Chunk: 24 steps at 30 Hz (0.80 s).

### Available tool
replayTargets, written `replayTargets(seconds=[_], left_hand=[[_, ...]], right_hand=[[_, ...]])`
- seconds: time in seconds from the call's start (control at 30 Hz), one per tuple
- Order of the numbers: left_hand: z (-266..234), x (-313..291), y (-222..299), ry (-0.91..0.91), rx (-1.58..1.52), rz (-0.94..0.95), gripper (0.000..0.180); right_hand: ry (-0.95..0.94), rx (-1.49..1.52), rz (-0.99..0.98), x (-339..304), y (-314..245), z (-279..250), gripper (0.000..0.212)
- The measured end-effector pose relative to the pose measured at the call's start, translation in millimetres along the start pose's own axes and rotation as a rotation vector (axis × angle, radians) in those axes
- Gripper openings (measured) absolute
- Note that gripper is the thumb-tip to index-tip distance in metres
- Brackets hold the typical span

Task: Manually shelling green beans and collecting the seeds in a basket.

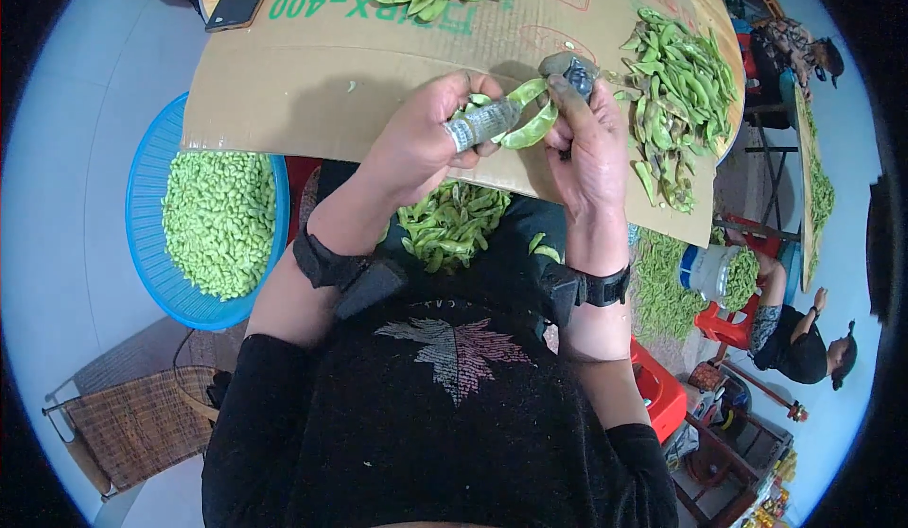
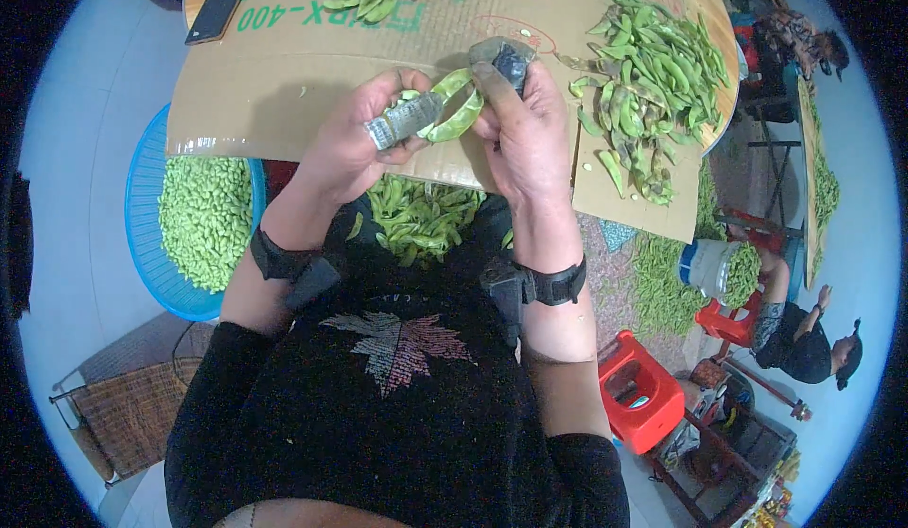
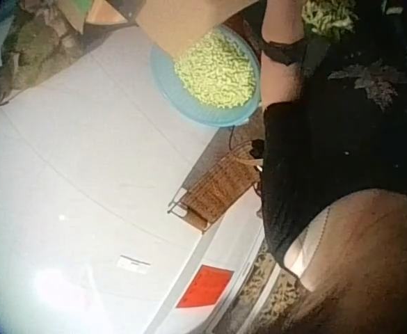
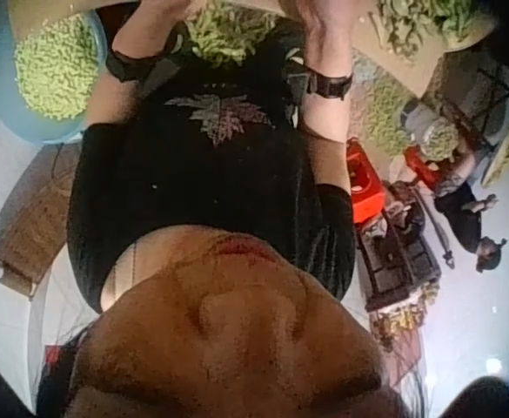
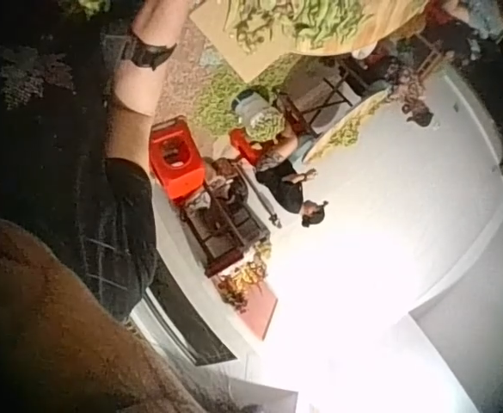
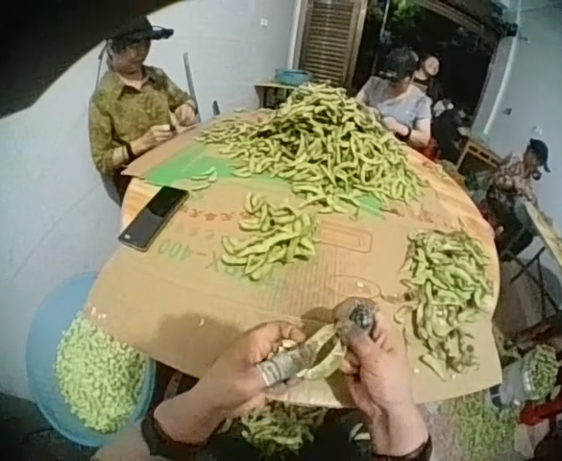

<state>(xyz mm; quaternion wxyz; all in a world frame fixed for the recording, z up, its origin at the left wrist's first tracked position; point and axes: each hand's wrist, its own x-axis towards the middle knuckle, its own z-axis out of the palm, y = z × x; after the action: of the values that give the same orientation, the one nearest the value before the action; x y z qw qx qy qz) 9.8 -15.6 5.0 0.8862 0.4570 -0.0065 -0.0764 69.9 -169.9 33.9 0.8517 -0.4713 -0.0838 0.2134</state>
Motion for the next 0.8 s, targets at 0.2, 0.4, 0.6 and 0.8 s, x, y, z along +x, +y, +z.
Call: replayTargets(seconds=[0.2,0.4,0.6,0.8], left_hand=[[-9.4,-3.8,-0.8,-0.093,-0.202,-0.146,0.023],[-17.5,-28.8,22.8,0.118,0.107,-0.002,0.030],[-73.0,-117.7,58.5,0.842,0.535,0.266,0.021],[-140.1,-207.2,51.2,0.998,1.390,-0.140,0.022]], right_hand=[[0.071,-0.374,-0.162,-2.4,1.9,17.5,0.011],[0.033,-0.232,-0.193,18.3,-13.3,-6.7,0.012],[-0.596,-1.294,0.066,-2.9,-0.8,-1.8,0.014],[-0.385,-1.378,-0.116,28.8,-25.1,10.2,0.020]])
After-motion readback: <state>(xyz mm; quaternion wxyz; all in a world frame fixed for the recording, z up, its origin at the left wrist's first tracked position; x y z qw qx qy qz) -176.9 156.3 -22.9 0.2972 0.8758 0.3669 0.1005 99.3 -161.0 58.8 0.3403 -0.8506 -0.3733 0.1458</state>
